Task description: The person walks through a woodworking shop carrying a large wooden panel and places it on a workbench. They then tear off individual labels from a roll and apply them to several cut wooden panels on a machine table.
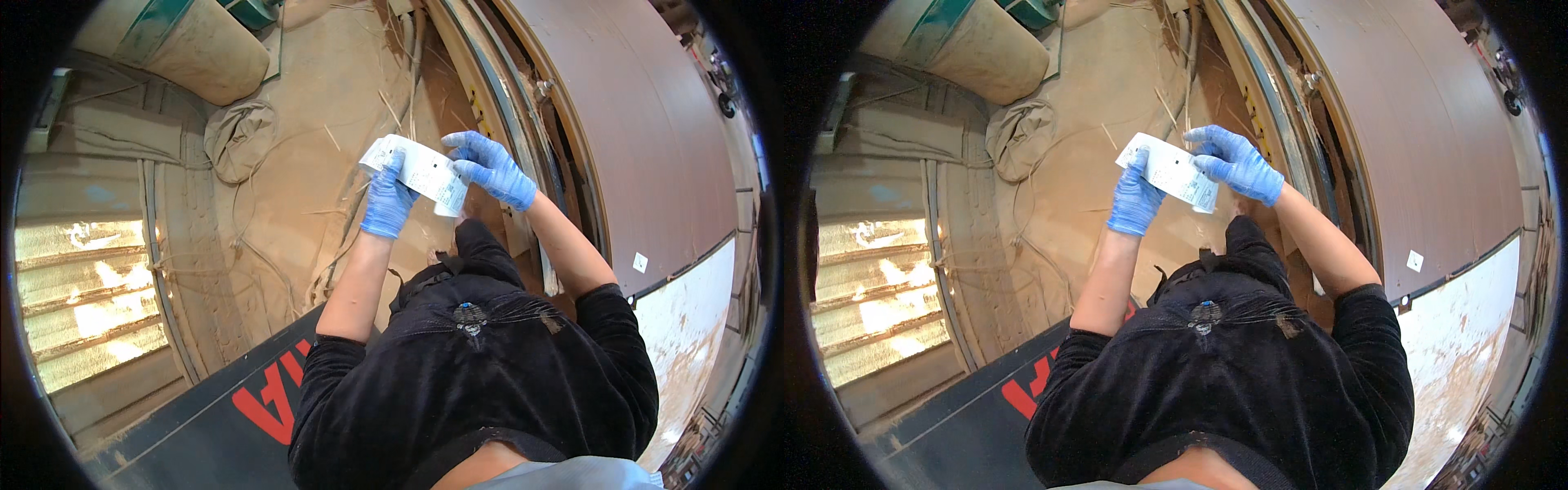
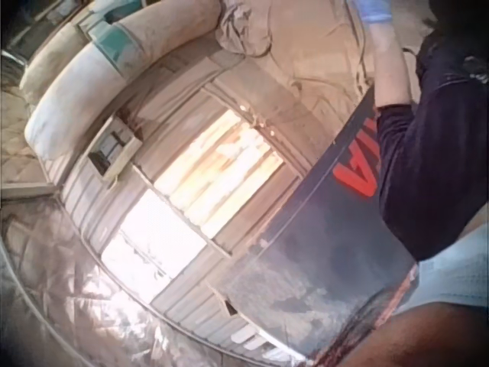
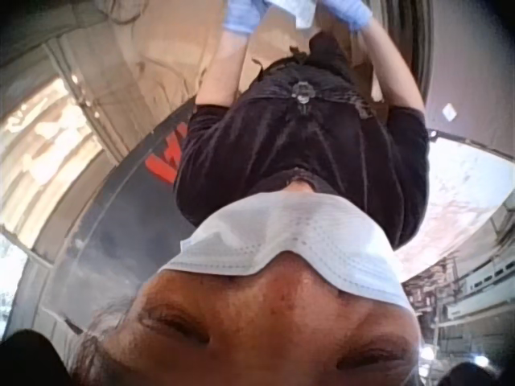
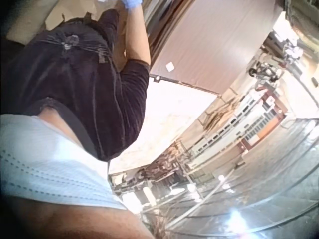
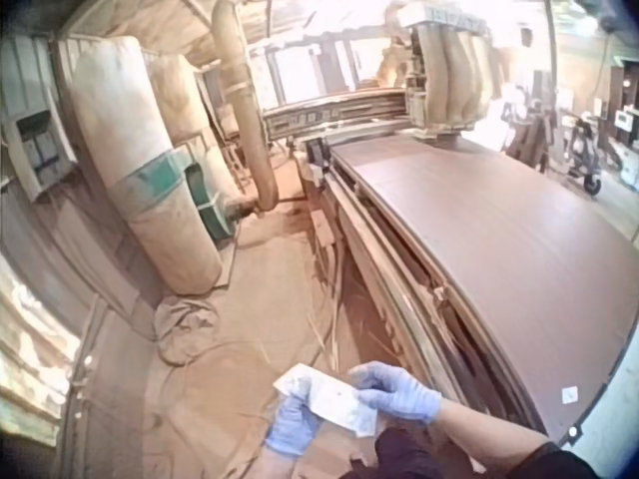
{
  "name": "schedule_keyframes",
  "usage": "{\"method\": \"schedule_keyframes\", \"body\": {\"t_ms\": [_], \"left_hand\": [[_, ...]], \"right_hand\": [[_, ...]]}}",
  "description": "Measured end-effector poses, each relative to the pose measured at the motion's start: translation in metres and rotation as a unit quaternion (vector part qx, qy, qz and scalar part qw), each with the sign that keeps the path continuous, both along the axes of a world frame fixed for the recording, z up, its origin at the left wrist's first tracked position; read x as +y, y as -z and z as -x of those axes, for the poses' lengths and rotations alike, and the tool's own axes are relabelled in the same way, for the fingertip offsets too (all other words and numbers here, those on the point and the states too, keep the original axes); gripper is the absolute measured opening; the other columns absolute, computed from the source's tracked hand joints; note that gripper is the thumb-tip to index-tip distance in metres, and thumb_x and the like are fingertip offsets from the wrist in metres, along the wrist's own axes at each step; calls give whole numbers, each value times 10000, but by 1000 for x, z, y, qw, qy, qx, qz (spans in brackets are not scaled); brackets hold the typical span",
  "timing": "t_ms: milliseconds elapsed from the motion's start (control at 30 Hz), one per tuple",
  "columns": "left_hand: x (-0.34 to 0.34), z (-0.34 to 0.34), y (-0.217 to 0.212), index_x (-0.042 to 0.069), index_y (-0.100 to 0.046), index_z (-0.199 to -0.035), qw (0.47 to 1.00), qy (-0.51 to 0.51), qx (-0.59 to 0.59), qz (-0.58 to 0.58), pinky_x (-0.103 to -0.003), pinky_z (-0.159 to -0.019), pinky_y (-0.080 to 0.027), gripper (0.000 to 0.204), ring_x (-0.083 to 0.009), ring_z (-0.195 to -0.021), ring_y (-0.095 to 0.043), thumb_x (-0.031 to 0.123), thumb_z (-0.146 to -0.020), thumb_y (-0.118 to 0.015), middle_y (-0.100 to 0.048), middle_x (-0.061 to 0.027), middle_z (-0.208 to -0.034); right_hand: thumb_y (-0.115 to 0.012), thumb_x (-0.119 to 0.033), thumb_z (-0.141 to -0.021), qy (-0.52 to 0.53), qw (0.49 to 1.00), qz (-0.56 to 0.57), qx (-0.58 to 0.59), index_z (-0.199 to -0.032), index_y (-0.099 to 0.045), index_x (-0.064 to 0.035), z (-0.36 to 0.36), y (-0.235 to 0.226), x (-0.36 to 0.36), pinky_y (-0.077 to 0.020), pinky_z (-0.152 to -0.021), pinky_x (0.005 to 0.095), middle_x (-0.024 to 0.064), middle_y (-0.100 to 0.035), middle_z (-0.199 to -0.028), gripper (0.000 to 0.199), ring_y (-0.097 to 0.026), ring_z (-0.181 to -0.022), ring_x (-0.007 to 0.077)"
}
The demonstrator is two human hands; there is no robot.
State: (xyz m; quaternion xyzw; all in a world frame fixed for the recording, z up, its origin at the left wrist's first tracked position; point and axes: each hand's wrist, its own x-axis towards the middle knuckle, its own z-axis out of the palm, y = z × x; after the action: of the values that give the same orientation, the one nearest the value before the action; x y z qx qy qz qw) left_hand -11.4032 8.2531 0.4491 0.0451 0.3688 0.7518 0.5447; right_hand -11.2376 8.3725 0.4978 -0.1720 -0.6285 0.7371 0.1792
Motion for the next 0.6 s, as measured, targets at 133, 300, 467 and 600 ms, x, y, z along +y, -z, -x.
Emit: {"method": "schedule_keyframes", "body": {"t_ms": [133,300,467,600], "left_hand": [[44,21,-1,60,-489,-1167,998,44,54,-11,-360,-840,-487,372,-195,-980,-581,306,-892,-537,-590,-82,-1073],[126,55,5,31,-478,-1175,991,93,71,-57,-354,-836,-487,386,-196,-977,-582,303,-904,-513,-587,-93,-1088],[214,76,21,27,-455,-1186,996,83,4,-20,-377,-825,-511,385,-229,-975,-588,272,-897,-525,-577,-119,-1092],[278,81,26,44,-449,-1188,997,63,39,21,-356,-819,-513,381,-217,-973,-579,266,-890,-535,-564,-103,-1085]], "right_hand": [[-616,-111,-822,-24,998,-53,15,-1177,-526,-38,46,8,48,-459,-820,284,65,-601,-993,374,-554,-921,128],[-671,-78,-736,-21,945,-326,-15,-1012,-628,-93,86,10,128,-496,-754,312,124,-649,-881,279,-638,-818,215],[-664,-111,-726,9,894,-446,-51,-860,-649,-119,106,2,213,-504,-645,333,113,-644,-785,135,-633,-724,289],[-668,-129,-728,19,925,-369,-89,-816,-631,-100,112,4,269,-500,-656,337,115,-631,-730,100,-629,-698,291]]}}
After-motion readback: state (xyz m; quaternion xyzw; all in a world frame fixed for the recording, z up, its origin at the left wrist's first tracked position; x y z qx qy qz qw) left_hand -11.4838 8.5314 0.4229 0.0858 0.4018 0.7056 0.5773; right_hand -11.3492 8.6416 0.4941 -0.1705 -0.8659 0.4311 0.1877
